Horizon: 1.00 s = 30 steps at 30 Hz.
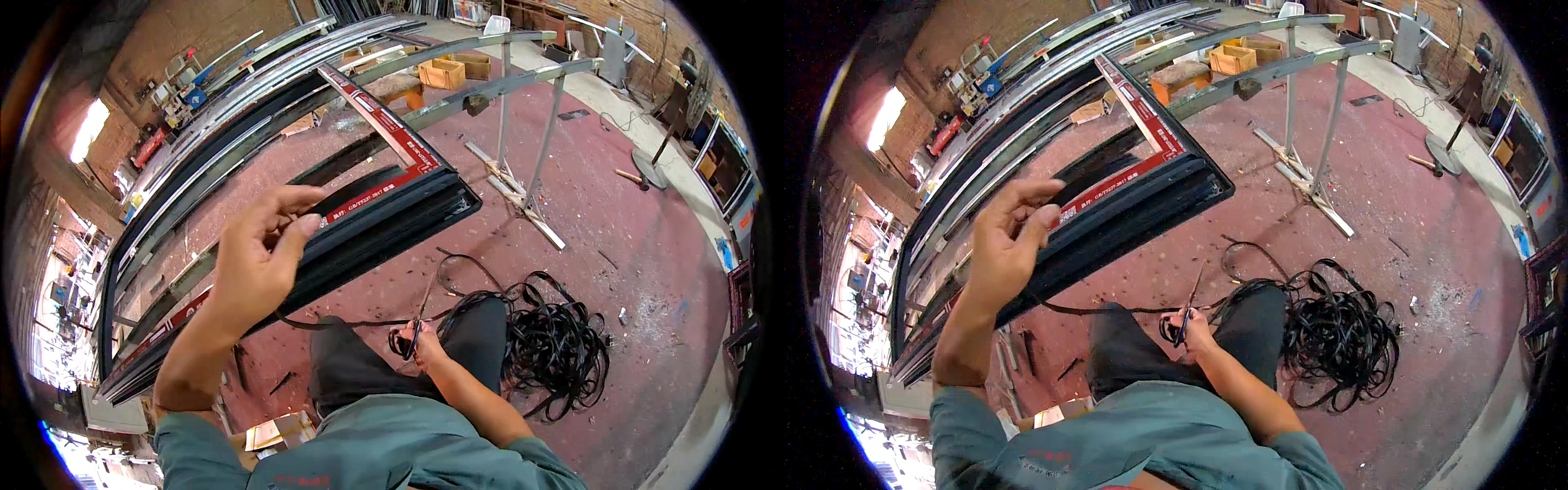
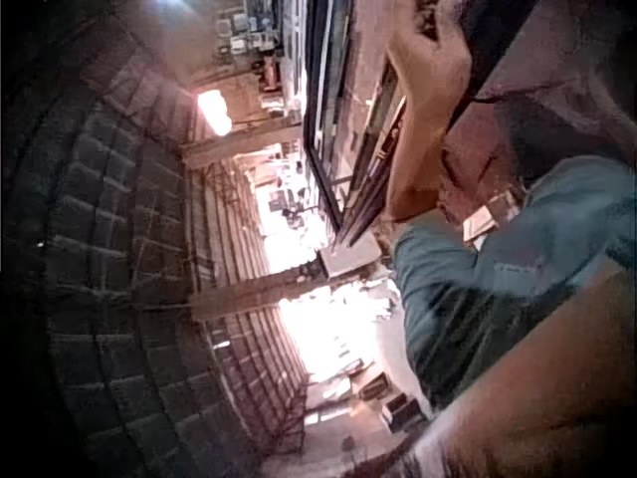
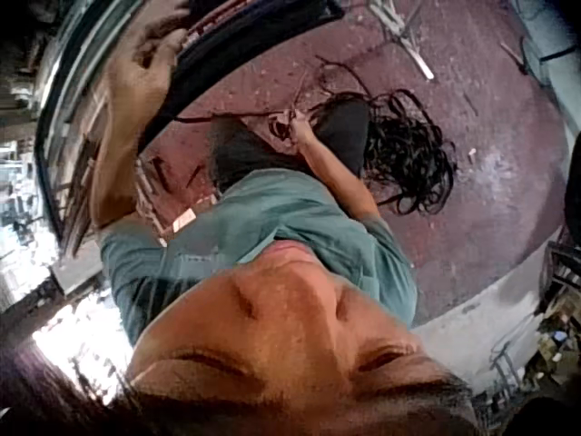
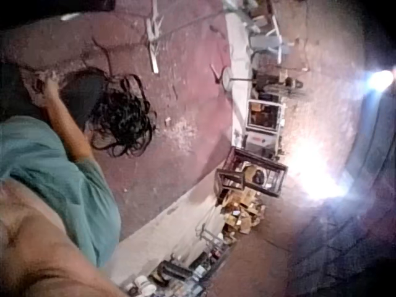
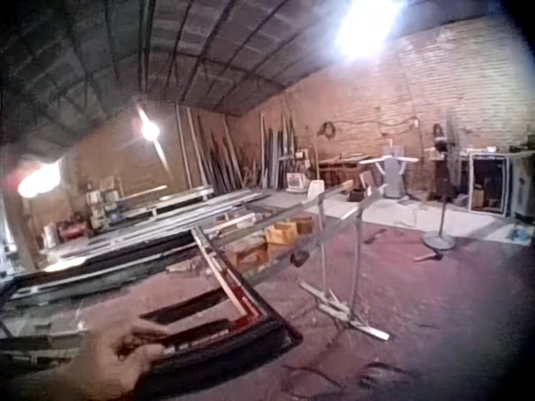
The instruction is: The person installs a black rubber seal onto a window frame by cutting it to length with scissors and pressing it into the frame's groove. The person repeatedly measures, cuts, and fits the seal along the frame's edges.
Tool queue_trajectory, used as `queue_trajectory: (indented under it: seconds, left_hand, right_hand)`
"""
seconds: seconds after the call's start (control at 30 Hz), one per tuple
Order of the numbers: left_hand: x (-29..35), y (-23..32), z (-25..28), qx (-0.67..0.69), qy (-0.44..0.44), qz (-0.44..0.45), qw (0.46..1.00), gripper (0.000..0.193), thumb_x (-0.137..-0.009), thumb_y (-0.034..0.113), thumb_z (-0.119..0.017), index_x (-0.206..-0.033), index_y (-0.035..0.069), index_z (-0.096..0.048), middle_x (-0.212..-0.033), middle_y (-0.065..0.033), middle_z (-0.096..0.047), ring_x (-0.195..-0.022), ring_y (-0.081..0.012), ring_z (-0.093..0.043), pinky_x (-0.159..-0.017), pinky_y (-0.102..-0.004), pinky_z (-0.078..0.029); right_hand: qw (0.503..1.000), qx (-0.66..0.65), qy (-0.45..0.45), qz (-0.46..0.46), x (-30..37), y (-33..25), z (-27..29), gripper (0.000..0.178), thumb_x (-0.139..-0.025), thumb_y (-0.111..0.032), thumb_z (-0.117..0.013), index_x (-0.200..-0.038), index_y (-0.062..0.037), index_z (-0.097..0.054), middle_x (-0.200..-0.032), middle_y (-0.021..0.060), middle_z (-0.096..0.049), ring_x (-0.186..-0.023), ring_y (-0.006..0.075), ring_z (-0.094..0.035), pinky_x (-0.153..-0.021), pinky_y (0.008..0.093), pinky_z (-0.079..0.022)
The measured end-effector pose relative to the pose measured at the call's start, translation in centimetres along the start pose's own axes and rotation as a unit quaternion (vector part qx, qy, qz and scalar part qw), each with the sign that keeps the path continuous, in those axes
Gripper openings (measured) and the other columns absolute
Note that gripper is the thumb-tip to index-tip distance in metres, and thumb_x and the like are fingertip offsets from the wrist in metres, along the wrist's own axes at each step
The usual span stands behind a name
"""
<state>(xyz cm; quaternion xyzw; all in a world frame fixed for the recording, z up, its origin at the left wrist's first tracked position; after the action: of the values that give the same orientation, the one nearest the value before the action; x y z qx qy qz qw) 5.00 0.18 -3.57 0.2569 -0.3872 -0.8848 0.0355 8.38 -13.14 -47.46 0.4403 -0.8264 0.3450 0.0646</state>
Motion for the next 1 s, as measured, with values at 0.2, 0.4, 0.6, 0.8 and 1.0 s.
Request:
queue_trajectory:
  seconds: [0.2, 0.4, 0.6, 0.8, 1.0]
  left_hand:
    - [-1.3, -0.5, -2.7, -0.052, 0.009, -0.014, 0.998, 0.023, -0.085, 0.008, -0.08, -0.105, 0.001, -0.071, -0.078, -0.0049, -0.069, -0.068, -0.0061, -0.058, -0.062, -0.0224, -0.046]
    - [-2.4, -0.1, -4.0, -0.111, 0.018, -0.112, 0.987, 0.017, -0.087, 0.014, -0.078, -0.093, 0.003, -0.067, -0.077, -0.0066, -0.065, -0.061, -0.0145, -0.057, -0.06, -0.0288, -0.047]
    - [-2.2, 0.5, -5.3, -0.183, 0.032, -0.114, 0.976, 0.024, -0.085, 0.021, -0.078, -0.08, 0.005, -0.061, -0.073, -0.0086, -0.059, -0.06, -0.0279, -0.057, -0.06, -0.0356, -0.046]
    - [-2.5, 0.7, -5.3, -0.297, 0.059, -0.163, 0.939, 0.038, -0.082, 0.027, -0.082, -0.07, 0.004, -0.054, -0.063, -0.0093, -0.055, -0.056, -0.0267, -0.052, -0.054, -0.0363, -0.041]
    - [-2.6, 1.0, -6.4, -0.317, 0.087, -0.159, 0.931, 0.042, -0.083, 0.033, -0.08, -0.07, 0.005, -0.053, -0.062, -0.0097, -0.054, -0.058, -0.0313, -0.054, -0.057, -0.041, -0.042]
  right_hand:
    - [0.989, 0.138, 0.056, 0.017, -2.1, -0.1, 2.0, 0.015, -0.085, -0.004, -0.072, -0.092, -0.0074, -0.059, -0.085, 0.008, -0.071, -0.064, 0.0148, -0.064, -0.053, 0.0294, -0.05]
    - [0.987, 0.144, 0.065, -0.015, -3.0, 0.5, 3.6, 0.017, -0.085, -0.004, -0.069, -0.097, -0.0066, -0.058, -0.086, 0.0071, -0.069, -0.065, 0.0161, -0.064, -0.054, 0.0304, -0.049]
    - [0.983, 0.182, 0.034, -0.009, -3.3, 1.1, 4.0, 0.02, -0.082, -0.004, -0.071, -0.096, -0.004, -0.057, -0.085, 0.0081, -0.068, -0.064, 0.0166, -0.064, -0.055, 0.0312, -0.05]
    - [0.988, 0.15, 0.045, 0.001, -2.3, 0.1, 2.4, 0.018, -0.081, -0.004, -0.07, -0.094, -0.0036, -0.058, -0.081, 0.0082, -0.068, -0.063, 0.0167, -0.063, -0.053, 0.0306, -0.048]
    - [0.987, 0.153, 0.041, -0.005, -3.0, 0.9, 3.6, 0.017, -0.081, -0.004, -0.07, -0.092, -0.003, -0.059, -0.077, 0.0068, -0.066, -0.062, 0.016, -0.062, -0.052, 0.0306, -0.047]
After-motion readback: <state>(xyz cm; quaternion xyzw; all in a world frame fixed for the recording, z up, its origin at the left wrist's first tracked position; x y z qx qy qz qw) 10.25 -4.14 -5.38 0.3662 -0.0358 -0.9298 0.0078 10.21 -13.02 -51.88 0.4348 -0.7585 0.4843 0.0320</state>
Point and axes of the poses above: each hand's wrist, its own x-axis away from the middle knuckle, its own z-axis out of the back of the hand, y = z × x, the point moved 4 cm from there along -x, towards the middle knuckle
